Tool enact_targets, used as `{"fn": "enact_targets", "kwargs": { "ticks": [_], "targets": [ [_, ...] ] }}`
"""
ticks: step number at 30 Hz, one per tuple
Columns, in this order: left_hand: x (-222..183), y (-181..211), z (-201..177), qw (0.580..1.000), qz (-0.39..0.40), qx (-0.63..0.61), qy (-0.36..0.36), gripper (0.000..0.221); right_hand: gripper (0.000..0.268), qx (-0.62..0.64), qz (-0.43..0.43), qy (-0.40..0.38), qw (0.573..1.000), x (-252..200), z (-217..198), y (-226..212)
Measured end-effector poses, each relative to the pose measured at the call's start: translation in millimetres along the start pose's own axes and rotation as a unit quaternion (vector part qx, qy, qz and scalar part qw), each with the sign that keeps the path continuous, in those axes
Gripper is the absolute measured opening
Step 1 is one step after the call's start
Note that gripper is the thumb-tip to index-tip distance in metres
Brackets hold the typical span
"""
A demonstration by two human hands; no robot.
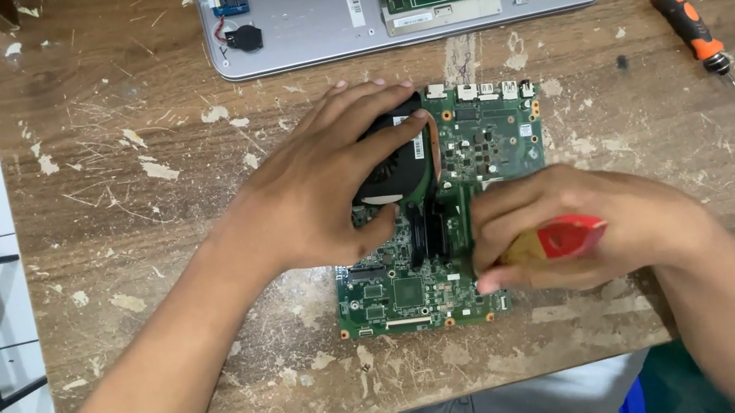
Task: Cleaning a laptop motherboard using a small brush to remove dust and debris.
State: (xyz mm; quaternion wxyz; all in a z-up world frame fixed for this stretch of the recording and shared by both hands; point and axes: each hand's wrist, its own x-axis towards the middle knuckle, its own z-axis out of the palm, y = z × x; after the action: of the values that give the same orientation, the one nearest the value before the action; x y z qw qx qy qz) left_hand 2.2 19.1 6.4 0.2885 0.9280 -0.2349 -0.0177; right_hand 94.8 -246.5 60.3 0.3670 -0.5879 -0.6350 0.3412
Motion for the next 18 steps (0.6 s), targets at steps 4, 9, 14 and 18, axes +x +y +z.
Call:
{"fn": "enact_targets", "kwargs": {
  "ticks": [4,9,14,18],
  "targets": [
    [3.8,3.1,-2.3,0.999,-0.033,0.009,-0.040,0.095,0.008,-0.027,0.018,0.097,0.995,-8.3,8.0,13.6],
    [1.9,0.8,-1.6,0.999,-0.021,0.000,-0.028,0.094,0.015,-0.046,0.053,0.051,0.996,-2.5,6.6,2.3],
    [4.0,2.6,-2.8,0.999,-0.030,0.004,-0.041,0.094,0.008,-0.091,0.051,0.133,0.986,-4.8,5.9,6.8],
    [3.4,1.3,-2.6,0.999,-0.028,0.003,-0.040,0.093,0.014,0.007,0.057,0.018,0.998,-0.3,4.1,-1.5]
  ]
}}
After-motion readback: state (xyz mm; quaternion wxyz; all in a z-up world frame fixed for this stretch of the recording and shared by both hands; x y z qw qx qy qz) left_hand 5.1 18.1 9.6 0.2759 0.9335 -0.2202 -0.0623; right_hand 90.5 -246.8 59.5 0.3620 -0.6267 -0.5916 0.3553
